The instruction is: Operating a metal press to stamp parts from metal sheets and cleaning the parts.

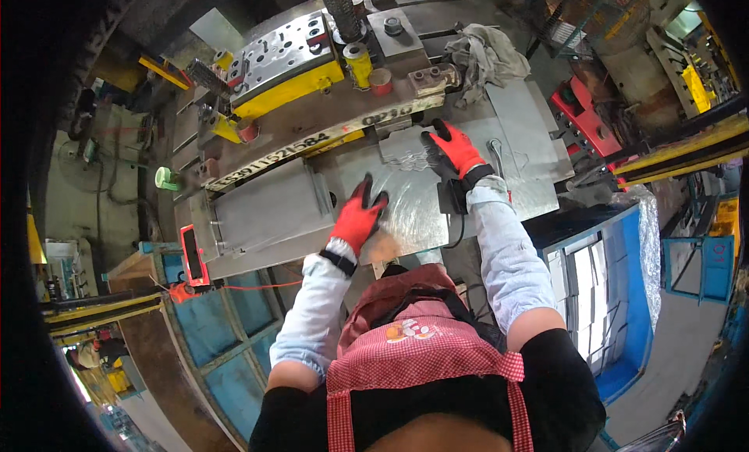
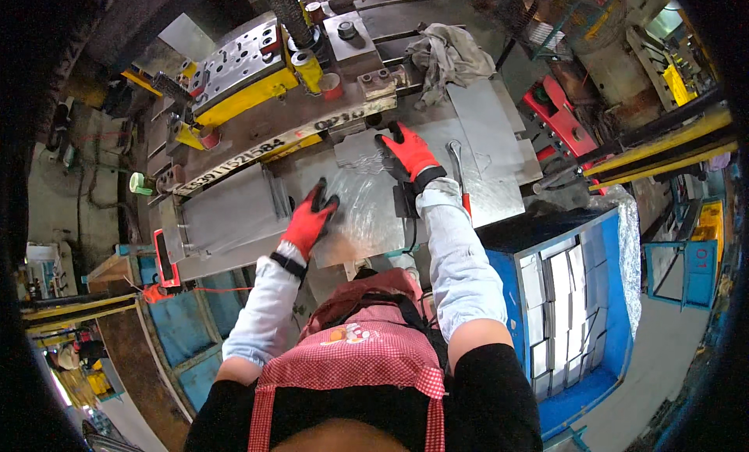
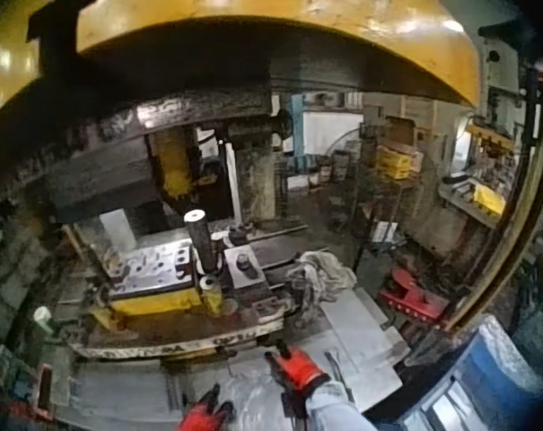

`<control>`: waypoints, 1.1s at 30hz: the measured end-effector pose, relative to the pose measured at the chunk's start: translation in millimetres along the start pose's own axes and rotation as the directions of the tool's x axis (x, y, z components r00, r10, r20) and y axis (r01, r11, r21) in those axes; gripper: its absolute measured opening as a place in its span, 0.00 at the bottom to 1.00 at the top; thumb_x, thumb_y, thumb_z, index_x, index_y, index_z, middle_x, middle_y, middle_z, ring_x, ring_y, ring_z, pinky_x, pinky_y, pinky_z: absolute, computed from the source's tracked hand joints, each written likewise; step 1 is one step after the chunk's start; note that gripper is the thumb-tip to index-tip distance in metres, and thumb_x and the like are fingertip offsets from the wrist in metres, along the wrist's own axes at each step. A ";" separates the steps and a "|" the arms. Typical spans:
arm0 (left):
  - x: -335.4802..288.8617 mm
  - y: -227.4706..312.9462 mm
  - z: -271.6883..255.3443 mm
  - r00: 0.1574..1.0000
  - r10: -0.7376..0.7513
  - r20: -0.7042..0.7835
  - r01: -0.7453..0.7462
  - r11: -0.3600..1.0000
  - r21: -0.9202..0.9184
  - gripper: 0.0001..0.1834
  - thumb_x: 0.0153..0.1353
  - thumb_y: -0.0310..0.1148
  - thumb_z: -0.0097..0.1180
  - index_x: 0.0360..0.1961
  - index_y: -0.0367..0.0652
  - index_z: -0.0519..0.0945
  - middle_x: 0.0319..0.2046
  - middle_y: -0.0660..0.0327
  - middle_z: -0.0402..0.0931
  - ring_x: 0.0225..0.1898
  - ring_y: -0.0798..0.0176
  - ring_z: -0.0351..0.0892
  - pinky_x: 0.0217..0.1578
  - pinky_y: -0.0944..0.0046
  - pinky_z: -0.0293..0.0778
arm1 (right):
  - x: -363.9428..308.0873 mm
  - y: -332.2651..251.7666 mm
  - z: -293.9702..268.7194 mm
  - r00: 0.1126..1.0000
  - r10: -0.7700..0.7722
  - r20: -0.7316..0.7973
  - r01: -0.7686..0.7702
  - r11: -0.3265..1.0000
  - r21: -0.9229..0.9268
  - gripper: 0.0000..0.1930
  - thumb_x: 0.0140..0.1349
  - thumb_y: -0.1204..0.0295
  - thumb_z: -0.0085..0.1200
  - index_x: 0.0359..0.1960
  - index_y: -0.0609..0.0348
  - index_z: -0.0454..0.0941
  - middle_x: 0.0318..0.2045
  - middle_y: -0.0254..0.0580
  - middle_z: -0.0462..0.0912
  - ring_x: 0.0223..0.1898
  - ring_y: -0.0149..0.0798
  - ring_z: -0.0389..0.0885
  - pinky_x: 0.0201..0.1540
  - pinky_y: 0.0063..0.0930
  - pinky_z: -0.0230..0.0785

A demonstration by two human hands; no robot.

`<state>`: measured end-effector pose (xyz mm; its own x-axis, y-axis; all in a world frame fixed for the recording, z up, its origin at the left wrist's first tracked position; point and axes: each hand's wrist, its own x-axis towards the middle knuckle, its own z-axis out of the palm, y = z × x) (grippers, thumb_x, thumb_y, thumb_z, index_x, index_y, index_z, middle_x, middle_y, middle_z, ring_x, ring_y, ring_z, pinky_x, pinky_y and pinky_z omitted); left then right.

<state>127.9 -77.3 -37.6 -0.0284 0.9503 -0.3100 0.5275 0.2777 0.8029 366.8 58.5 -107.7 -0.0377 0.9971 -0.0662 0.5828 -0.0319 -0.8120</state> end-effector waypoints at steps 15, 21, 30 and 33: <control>110.4 -16.9 39.2 0.983 0.127 -0.129 -0.165 0.921 -0.352 0.27 0.53 0.49 0.54 0.50 0.44 0.71 0.41 0.54 0.76 0.42 0.57 0.74 0.43 0.64 0.66 | 1.1 -29.1 -7.2 1.000 0.008 -0.016 -0.008 1.000 -0.012 0.25 0.49 0.51 0.53 0.44 0.54 0.74 0.41 0.52 0.77 0.44 0.51 0.74 0.46 0.38 0.66; 112.9 -47.8 45.0 0.968 0.118 -0.223 -0.207 0.877 -0.434 0.26 0.52 0.45 0.57 0.50 0.45 0.71 0.40 0.52 0.76 0.42 0.56 0.75 0.42 0.64 0.67 | -17.4 -41.4 0.0 0.998 0.017 0.056 -0.022 0.995 0.101 0.23 0.50 0.53 0.53 0.44 0.53 0.75 0.39 0.51 0.78 0.42 0.52 0.75 0.45 0.36 0.66; 117.5 -51.4 43.7 0.990 0.081 -0.116 -0.114 0.944 -0.310 0.27 0.50 0.43 0.59 0.51 0.46 0.71 0.40 0.54 0.77 0.41 0.60 0.75 0.42 0.65 0.67 | -17.4 -35.4 2.4 0.999 0.010 -0.046 -0.004 0.991 0.137 0.23 0.50 0.55 0.54 0.44 0.55 0.75 0.37 0.51 0.79 0.40 0.50 0.76 0.43 0.34 0.67; 113.8 -56.1 47.5 0.981 0.117 -0.157 -0.175 0.884 -0.435 0.26 0.51 0.40 0.59 0.51 0.45 0.71 0.39 0.55 0.77 0.38 0.63 0.75 0.41 0.67 0.68 | -9.9 -29.4 3.1 0.997 0.053 0.056 -0.060 0.990 0.129 0.22 0.50 0.55 0.55 0.43 0.55 0.76 0.34 0.50 0.80 0.38 0.48 0.78 0.41 0.33 0.67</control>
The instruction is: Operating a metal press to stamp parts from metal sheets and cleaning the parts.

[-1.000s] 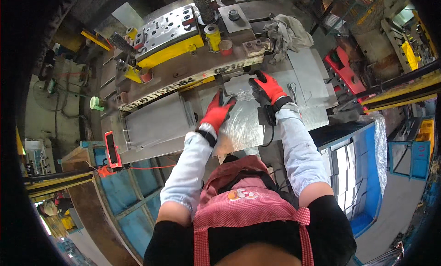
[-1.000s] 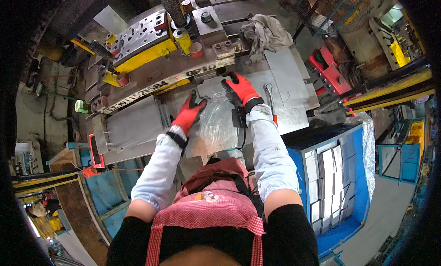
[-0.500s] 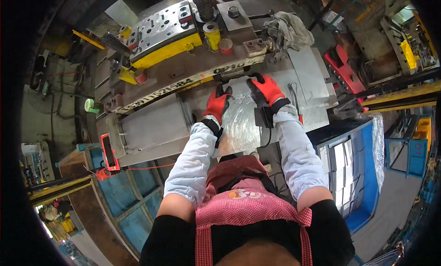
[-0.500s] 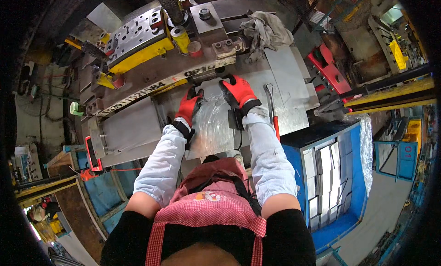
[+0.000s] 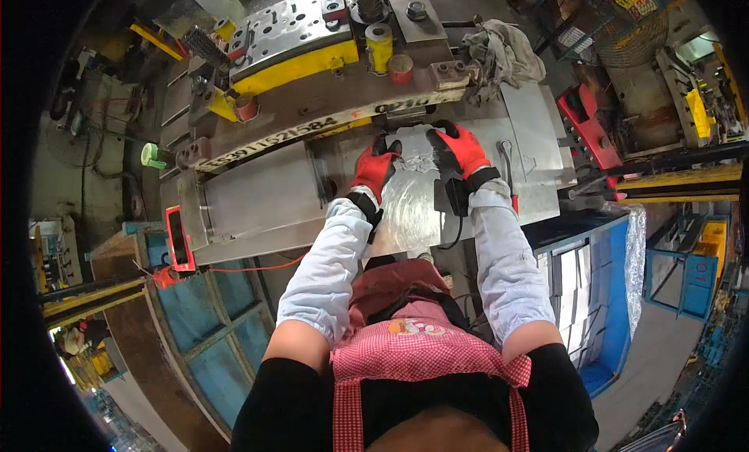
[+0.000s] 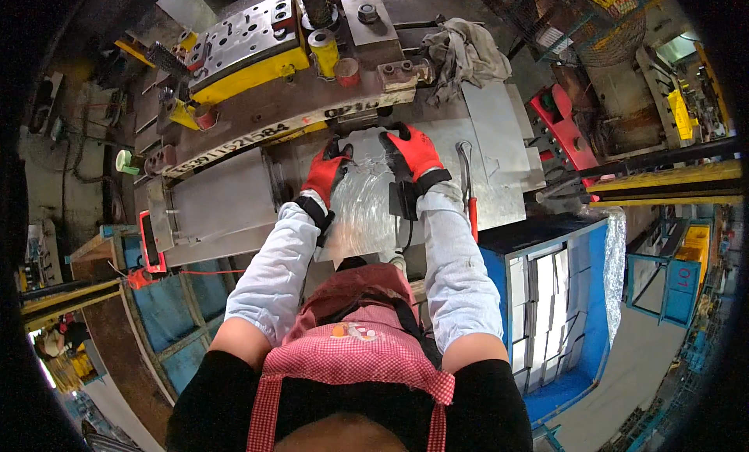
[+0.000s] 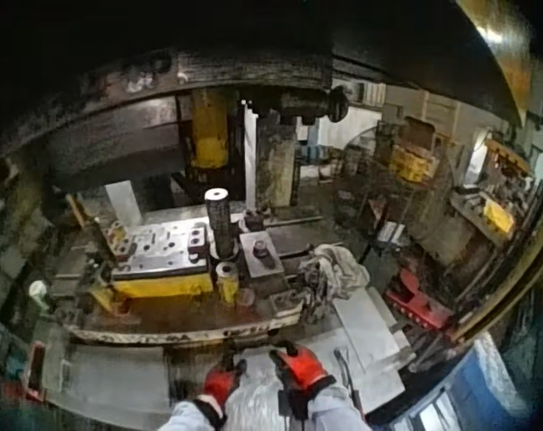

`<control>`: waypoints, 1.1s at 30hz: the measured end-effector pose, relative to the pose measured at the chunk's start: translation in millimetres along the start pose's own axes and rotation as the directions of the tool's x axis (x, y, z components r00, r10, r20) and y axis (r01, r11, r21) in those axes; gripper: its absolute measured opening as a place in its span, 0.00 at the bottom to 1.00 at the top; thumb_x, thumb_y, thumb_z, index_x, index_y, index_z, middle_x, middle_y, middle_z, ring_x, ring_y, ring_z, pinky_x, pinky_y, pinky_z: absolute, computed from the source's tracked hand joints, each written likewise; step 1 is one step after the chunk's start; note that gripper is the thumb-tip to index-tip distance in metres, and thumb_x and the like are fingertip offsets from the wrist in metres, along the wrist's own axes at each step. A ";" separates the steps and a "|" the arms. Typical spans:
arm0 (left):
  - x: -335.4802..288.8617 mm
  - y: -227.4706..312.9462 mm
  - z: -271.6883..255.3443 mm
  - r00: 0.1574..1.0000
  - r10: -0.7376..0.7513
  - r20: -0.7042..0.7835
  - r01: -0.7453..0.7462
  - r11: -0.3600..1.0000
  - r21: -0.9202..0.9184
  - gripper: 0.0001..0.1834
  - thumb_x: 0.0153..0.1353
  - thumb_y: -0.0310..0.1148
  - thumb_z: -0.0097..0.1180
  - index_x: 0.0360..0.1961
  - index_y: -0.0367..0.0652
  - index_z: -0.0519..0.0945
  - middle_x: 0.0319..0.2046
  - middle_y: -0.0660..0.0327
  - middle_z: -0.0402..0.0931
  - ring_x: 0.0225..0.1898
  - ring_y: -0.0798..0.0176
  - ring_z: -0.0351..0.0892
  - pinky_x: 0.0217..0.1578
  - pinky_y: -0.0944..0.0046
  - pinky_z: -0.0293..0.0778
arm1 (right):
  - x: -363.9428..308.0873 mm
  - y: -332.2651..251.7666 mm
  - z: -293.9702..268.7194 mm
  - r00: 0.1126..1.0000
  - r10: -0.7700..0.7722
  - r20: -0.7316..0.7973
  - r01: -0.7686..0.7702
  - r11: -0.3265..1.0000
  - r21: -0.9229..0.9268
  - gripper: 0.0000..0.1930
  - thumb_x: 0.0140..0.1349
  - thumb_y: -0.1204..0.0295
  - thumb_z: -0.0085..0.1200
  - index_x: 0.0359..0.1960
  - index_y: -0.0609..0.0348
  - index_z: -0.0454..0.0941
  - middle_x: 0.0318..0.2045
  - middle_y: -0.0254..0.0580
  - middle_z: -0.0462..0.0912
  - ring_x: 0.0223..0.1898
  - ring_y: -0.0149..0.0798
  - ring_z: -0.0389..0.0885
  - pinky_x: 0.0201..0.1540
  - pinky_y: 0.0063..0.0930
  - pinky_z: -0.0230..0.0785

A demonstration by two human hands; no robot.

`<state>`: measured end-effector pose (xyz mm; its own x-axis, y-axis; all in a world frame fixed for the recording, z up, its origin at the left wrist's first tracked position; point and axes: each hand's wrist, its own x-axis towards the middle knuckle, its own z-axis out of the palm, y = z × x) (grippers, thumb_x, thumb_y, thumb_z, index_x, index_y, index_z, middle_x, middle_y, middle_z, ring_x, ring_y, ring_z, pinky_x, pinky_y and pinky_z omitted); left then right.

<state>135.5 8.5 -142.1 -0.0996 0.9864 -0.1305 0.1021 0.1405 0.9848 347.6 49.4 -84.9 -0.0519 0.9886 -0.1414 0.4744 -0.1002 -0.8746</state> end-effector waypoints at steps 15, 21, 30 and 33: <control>-117.5 24.1 -46.1 0.985 -0.102 -0.142 0.117 0.988 0.097 0.29 0.53 0.35 0.58 0.57 0.48 0.66 0.39 0.56 0.77 0.36 0.69 0.73 0.38 0.70 0.68 | -78.1 -20.7 47.6 0.975 -0.054 0.217 0.064 0.997 -0.041 0.25 0.48 0.53 0.56 0.43 0.56 0.74 0.28 0.49 0.78 0.30 0.47 0.77 0.35 0.34 0.67; -151.0 28.0 -58.9 0.947 -0.236 -0.218 0.251 0.967 0.045 0.28 0.52 0.39 0.58 0.55 0.52 0.68 0.22 0.66 0.70 0.19 0.72 0.62 0.22 0.69 0.64 | -100.7 -32.8 61.3 0.953 -0.037 0.302 0.073 0.991 -0.109 0.26 0.48 0.53 0.55 0.45 0.57 0.72 0.31 0.49 0.79 0.35 0.47 0.77 0.39 0.35 0.67; -203.8 20.2 -71.4 0.910 -0.252 -0.330 0.292 0.953 0.078 0.30 0.51 0.32 0.60 0.57 0.46 0.66 0.41 0.59 0.75 0.35 0.68 0.71 0.39 0.69 0.69 | -132.3 -54.3 78.8 0.892 0.046 0.449 0.031 0.986 -0.162 0.27 0.47 0.54 0.56 0.47 0.57 0.70 0.35 0.53 0.78 0.38 0.52 0.76 0.38 0.38 0.68; -212.1 1.8 -70.8 0.834 -0.173 -0.523 0.313 0.930 0.191 0.34 0.50 0.32 0.61 0.59 0.46 0.62 0.44 0.59 0.73 0.37 0.67 0.72 0.39 0.69 0.69 | -140.5 -50.0 89.4 0.904 -0.053 0.425 0.148 0.970 -0.194 0.27 0.46 0.55 0.56 0.46 0.57 0.70 0.35 0.54 0.78 0.38 0.53 0.76 0.38 0.39 0.68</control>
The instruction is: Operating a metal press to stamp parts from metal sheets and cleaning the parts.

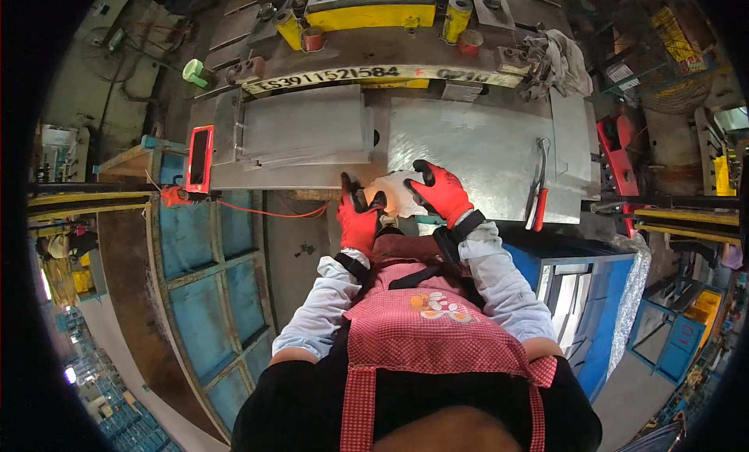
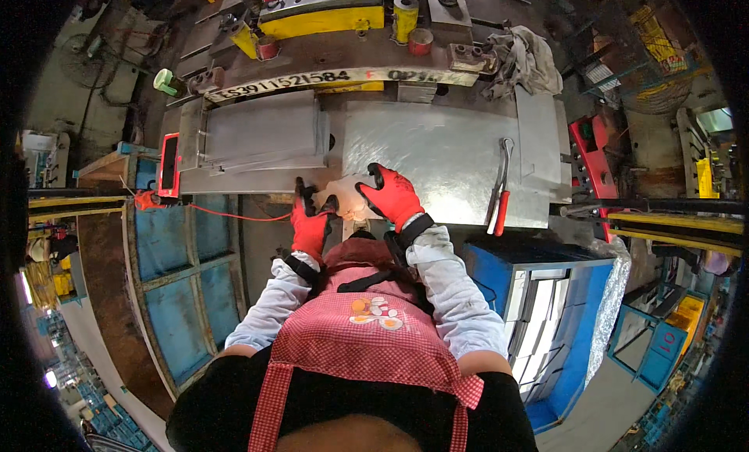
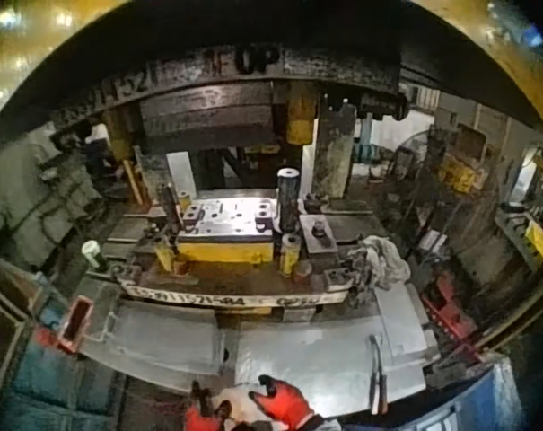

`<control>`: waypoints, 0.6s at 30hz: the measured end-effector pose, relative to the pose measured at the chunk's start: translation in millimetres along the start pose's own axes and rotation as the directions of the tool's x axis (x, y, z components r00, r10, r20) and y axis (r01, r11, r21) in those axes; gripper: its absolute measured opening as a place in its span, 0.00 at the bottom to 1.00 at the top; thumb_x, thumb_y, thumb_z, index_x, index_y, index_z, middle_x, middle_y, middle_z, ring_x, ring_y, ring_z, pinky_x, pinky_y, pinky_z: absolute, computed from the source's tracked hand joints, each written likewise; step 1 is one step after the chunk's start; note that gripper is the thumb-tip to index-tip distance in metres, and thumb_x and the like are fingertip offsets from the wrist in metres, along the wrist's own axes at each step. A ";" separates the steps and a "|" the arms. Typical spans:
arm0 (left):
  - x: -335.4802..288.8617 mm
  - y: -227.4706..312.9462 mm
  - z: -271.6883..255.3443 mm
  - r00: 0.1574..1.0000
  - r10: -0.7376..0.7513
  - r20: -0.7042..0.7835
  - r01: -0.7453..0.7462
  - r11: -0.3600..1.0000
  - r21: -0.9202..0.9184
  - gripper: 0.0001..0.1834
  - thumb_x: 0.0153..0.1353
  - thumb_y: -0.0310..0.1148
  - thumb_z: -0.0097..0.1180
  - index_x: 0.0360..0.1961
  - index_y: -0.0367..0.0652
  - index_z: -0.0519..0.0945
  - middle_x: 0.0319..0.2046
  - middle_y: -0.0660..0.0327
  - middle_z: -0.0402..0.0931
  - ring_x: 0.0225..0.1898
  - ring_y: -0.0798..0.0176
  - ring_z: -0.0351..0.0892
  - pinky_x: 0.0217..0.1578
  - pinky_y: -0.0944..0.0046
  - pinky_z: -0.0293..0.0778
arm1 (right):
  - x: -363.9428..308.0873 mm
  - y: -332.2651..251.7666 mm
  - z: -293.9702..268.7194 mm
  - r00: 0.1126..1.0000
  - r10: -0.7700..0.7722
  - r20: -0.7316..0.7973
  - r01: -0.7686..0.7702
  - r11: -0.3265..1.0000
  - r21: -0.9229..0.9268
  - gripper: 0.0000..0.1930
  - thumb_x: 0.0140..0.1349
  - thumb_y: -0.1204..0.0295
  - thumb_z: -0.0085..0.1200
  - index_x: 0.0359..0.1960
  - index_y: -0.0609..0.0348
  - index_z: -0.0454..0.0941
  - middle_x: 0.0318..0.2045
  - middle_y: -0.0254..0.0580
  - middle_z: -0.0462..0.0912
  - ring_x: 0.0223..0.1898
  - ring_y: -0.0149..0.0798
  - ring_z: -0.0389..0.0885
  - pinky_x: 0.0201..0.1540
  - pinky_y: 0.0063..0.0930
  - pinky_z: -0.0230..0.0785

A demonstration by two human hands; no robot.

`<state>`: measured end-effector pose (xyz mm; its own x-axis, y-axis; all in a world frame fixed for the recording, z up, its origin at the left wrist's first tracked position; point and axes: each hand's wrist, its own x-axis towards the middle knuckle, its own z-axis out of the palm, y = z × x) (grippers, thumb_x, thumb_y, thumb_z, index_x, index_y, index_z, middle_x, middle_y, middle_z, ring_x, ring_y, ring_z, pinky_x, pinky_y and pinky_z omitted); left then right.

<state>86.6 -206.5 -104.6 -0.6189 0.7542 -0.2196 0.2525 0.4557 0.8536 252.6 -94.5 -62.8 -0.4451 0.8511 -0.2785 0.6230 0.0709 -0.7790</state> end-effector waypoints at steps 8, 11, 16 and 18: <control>-3.9 4.1 -38.8 0.762 0.418 0.495 -0.588 0.767 0.256 0.39 0.42 0.24 0.56 0.60 0.40 0.59 0.50 0.45 0.68 0.53 0.47 0.67 0.51 0.56 0.65 | -4.1 -11.6 8.2 0.998 -0.046 0.035 0.046 0.999 -0.022 0.28 0.46 0.54 0.56 0.47 0.58 0.70 0.36 0.54 0.78 0.39 0.54 0.76 0.40 0.39 0.68; -4.3 -14.4 -31.6 0.742 0.485 0.463 -0.552 0.834 0.011 0.31 0.53 0.34 0.54 0.58 0.38 0.61 0.52 0.49 0.68 0.52 0.52 0.69 0.53 0.57 0.64 | -3.7 -4.5 16.0 0.995 -0.096 -0.002 0.096 0.995 -0.035 0.29 0.46 0.53 0.55 0.48 0.58 0.70 0.38 0.54 0.77 0.40 0.53 0.75 0.42 0.39 0.68; 5.8 -30.7 -20.5 0.459 0.143 0.877 0.863 0.164 -0.478 0.25 0.62 0.44 0.44 0.57 0.43 0.63 0.52 0.58 0.68 0.53 0.58 0.68 0.53 0.58 0.67 | -8.8 -3.3 23.4 0.997 -0.080 0.005 0.080 0.995 -0.054 0.30 0.47 0.53 0.54 0.49 0.60 0.69 0.42 0.54 0.76 0.43 0.53 0.74 0.46 0.39 0.67; 5.1 -24.9 -22.0 0.488 0.111 0.866 0.840 0.208 -0.500 0.25 0.62 0.44 0.45 0.57 0.44 0.64 0.52 0.58 0.68 0.54 0.58 0.67 0.54 0.58 0.65 | -14.6 -6.9 28.7 0.996 -0.084 -0.021 0.083 0.994 -0.068 0.31 0.48 0.54 0.53 0.51 0.61 0.67 0.44 0.55 0.74 0.46 0.53 0.72 0.48 0.39 0.65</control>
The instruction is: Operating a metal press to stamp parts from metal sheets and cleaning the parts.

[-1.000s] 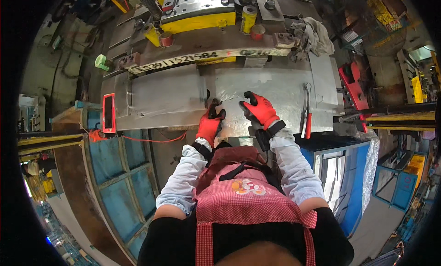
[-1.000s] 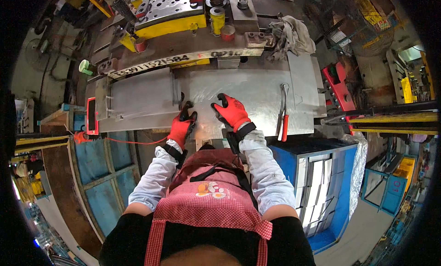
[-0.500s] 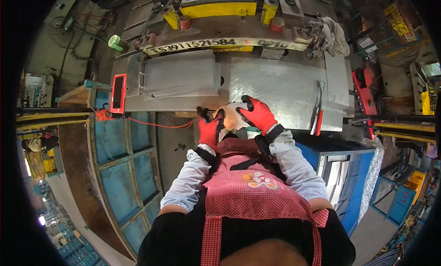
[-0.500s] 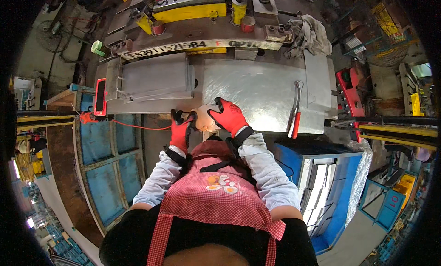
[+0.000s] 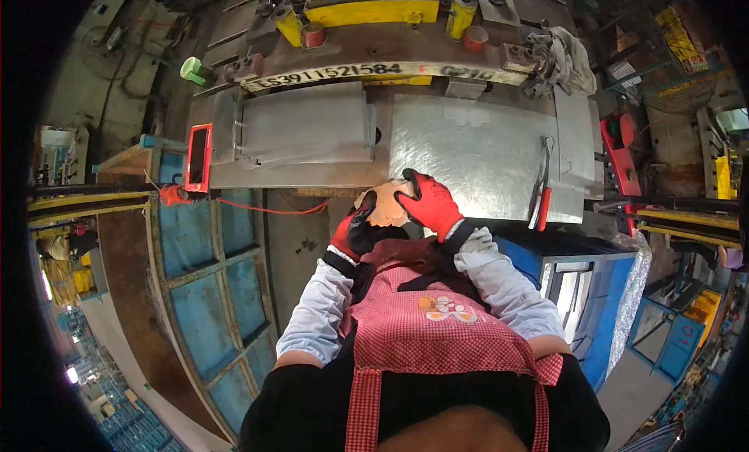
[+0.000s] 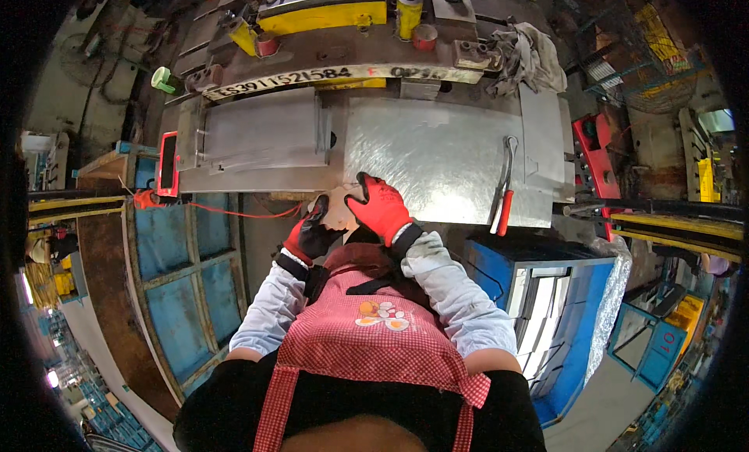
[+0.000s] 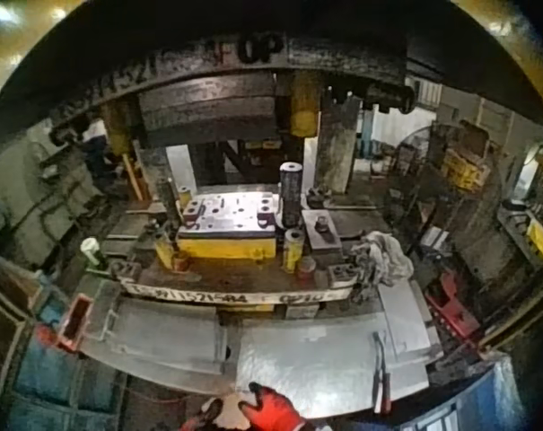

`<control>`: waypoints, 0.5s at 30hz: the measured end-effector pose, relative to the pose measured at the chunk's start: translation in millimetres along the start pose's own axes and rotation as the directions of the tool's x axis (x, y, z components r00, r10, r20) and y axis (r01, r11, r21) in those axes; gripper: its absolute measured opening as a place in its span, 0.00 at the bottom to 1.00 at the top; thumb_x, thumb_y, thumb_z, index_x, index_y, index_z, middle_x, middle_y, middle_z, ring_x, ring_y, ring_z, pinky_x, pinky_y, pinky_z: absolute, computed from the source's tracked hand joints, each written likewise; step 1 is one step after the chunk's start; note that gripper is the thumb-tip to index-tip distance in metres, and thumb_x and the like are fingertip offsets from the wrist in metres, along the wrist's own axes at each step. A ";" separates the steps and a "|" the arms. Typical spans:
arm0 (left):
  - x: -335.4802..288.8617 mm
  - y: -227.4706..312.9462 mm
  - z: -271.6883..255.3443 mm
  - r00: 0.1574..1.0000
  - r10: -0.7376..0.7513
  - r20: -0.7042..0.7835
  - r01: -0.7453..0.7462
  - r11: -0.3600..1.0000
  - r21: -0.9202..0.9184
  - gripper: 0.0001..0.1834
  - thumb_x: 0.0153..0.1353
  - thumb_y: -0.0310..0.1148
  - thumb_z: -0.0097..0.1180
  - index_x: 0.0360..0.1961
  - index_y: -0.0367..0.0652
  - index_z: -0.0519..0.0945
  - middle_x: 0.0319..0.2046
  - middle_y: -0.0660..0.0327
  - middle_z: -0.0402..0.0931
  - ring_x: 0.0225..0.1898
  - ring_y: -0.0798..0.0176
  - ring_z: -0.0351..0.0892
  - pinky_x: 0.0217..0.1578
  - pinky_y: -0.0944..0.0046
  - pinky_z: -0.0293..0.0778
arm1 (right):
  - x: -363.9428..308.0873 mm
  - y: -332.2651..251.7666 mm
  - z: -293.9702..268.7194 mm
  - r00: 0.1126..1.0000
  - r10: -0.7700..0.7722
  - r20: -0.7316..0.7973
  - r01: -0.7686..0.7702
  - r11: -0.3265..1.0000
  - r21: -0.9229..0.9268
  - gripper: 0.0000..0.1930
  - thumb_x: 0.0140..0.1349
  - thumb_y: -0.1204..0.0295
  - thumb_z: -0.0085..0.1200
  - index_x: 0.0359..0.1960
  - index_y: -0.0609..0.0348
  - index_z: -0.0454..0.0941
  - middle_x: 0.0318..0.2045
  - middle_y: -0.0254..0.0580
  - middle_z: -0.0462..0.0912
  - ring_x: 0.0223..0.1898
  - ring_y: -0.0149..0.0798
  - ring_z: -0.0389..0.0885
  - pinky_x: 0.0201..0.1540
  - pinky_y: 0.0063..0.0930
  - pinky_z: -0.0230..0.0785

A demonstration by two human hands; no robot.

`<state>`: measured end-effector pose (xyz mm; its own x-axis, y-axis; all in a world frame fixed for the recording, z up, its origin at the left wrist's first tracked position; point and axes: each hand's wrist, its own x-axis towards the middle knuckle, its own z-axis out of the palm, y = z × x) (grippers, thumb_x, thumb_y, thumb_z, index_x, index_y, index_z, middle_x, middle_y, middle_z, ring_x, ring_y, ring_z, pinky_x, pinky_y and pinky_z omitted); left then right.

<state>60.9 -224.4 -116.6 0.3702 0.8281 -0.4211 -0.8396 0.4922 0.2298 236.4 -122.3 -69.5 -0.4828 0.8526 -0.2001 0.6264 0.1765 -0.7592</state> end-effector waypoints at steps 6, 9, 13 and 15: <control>8.9 -1.0 -4.5 0.977 0.149 0.154 -0.149 0.989 -0.015 0.28 0.59 0.46 0.50 0.57 0.45 0.61 0.48 0.62 0.67 0.49 0.61 0.69 0.50 0.60 0.67 | -6.7 -13.6 5.3 0.997 -0.068 -0.040 0.069 0.998 0.013 0.31 0.49 0.54 0.54 0.52 0.61 0.65 0.44 0.57 0.73 0.46 0.54 0.71 0.49 0.39 0.63; 22.5 -12.8 -50.3 0.954 0.256 0.158 -0.299 0.866 0.402 0.28 0.58 0.47 0.50 0.56 0.47 0.61 0.47 0.63 0.67 0.50 0.62 0.68 0.51 0.59 0.66 | -7.3 -2.6 7.4 0.989 -0.069 -0.133 0.073 0.997 0.032 0.32 0.48 0.54 0.55 0.52 0.61 0.65 0.45 0.57 0.72 0.48 0.54 0.70 0.49 0.39 0.63; 6.7 -6.2 -15.6 0.975 0.220 -0.021 -0.220 0.975 0.002 0.28 0.58 0.49 0.49 0.57 0.47 0.62 0.51 0.62 0.68 0.51 0.61 0.69 0.50 0.57 0.69 | -8.5 -10.5 14.1 0.998 0.027 -0.050 -0.015 0.972 0.235 0.32 0.49 0.53 0.56 0.51 0.61 0.66 0.46 0.55 0.73 0.48 0.52 0.70 0.50 0.37 0.63; 3.9 1.8 -26.8 0.977 0.215 0.002 -0.213 0.963 0.162 0.27 0.59 0.49 0.48 0.56 0.45 0.64 0.52 0.61 0.67 0.50 0.60 0.71 0.49 0.57 0.70 | -10.6 -8.2 6.1 1.000 0.030 0.007 -0.031 0.938 0.346 0.30 0.51 0.54 0.55 0.50 0.62 0.67 0.44 0.54 0.74 0.47 0.51 0.72 0.49 0.35 0.64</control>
<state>50.2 -227.4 -141.3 0.1816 0.9152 -0.3599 -0.8231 0.3417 0.4536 232.7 -135.8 -64.9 -0.4677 0.8542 -0.2272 0.3906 -0.0309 -0.9200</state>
